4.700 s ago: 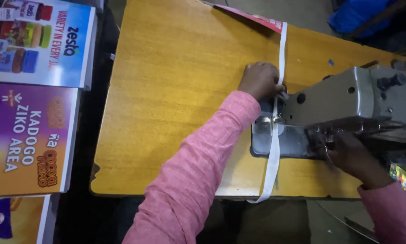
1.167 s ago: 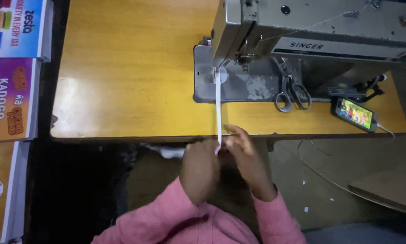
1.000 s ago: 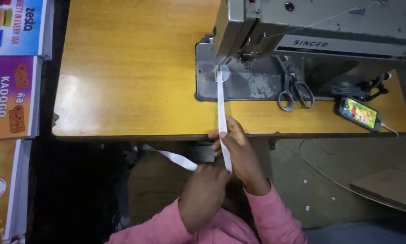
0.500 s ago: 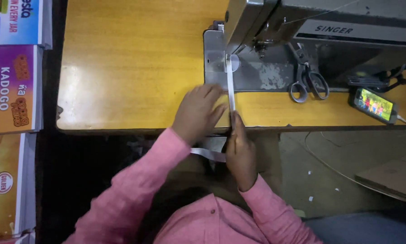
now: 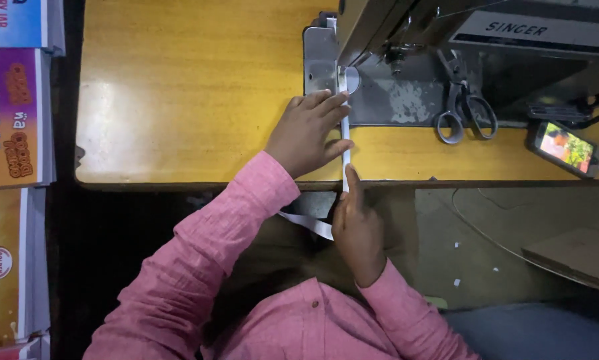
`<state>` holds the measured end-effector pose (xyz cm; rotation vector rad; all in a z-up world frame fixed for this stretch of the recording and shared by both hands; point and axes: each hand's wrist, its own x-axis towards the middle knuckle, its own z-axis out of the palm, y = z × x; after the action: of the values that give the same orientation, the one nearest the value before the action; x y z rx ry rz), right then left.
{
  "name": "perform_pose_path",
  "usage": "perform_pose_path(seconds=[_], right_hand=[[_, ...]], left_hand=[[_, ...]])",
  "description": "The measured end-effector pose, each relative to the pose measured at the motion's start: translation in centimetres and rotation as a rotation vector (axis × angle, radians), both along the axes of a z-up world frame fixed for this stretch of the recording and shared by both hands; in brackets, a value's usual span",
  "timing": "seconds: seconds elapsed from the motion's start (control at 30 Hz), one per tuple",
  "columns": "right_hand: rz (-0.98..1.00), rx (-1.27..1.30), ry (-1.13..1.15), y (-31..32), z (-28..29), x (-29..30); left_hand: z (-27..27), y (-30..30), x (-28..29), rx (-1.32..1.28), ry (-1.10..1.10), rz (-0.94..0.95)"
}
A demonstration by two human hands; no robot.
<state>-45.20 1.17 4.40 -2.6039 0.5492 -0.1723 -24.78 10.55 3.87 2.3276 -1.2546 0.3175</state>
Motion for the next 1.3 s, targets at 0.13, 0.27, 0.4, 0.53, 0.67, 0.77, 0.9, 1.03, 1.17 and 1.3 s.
perform_pose_path(seconds=[0.13, 0.27, 0.4, 0.53, 0.67, 0.77, 0.9, 1.03, 1.17, 1.3], right_hand=[[-0.014, 0.226, 0.01, -0.5, 1.6, 0.4], [-0.054, 0.33, -0.003, 0.1, 3.4, 0.6], [0.011, 0.106, -0.025, 0.2, 1.4, -1.0], [0.022, 0.037, -0.025, -0.2, -0.6, -3.0], [0.045, 0.07, -0.051, 0.1, 1.3, -2.5], [0.096, 0.012, -0.083, 0.1, 0.8, -2.8], [0.108, 0.054, -0.067, 0.1, 2.5, -2.4], [0.102, 0.072, -0.038, -0.3, 2.3, -2.1], [0.111, 0.037, 0.011, -0.5, 3.7, -0.9], [0.084, 0.1, 0.008, -1.8, 1.6, 0.2]], left_hand=[[0.2, -0.1, 0.1, 0.028, 0.018, -0.003], [0.0, -0.2, 0.0, 0.024, 0.011, 0.001], [-0.4, -0.2, -0.2, 0.014, -0.026, -0.001], [-0.5, 0.0, -1.8, 0.024, -0.03, -0.016], [-0.8, 0.9, -4.5, -0.018, -0.024, -0.067], [-0.7, 1.3, -5.5, -0.044, 0.002, -0.069], [-0.3, 1.0, -5.0, -0.046, 0.007, -0.044], [-0.9, 0.5, -3.5, -0.066, -0.003, -0.055], [-1.1, -0.1, -2.0, -0.07, -0.031, -0.037], [-0.7, -0.5, -0.7, -0.065, -0.017, -0.025]])
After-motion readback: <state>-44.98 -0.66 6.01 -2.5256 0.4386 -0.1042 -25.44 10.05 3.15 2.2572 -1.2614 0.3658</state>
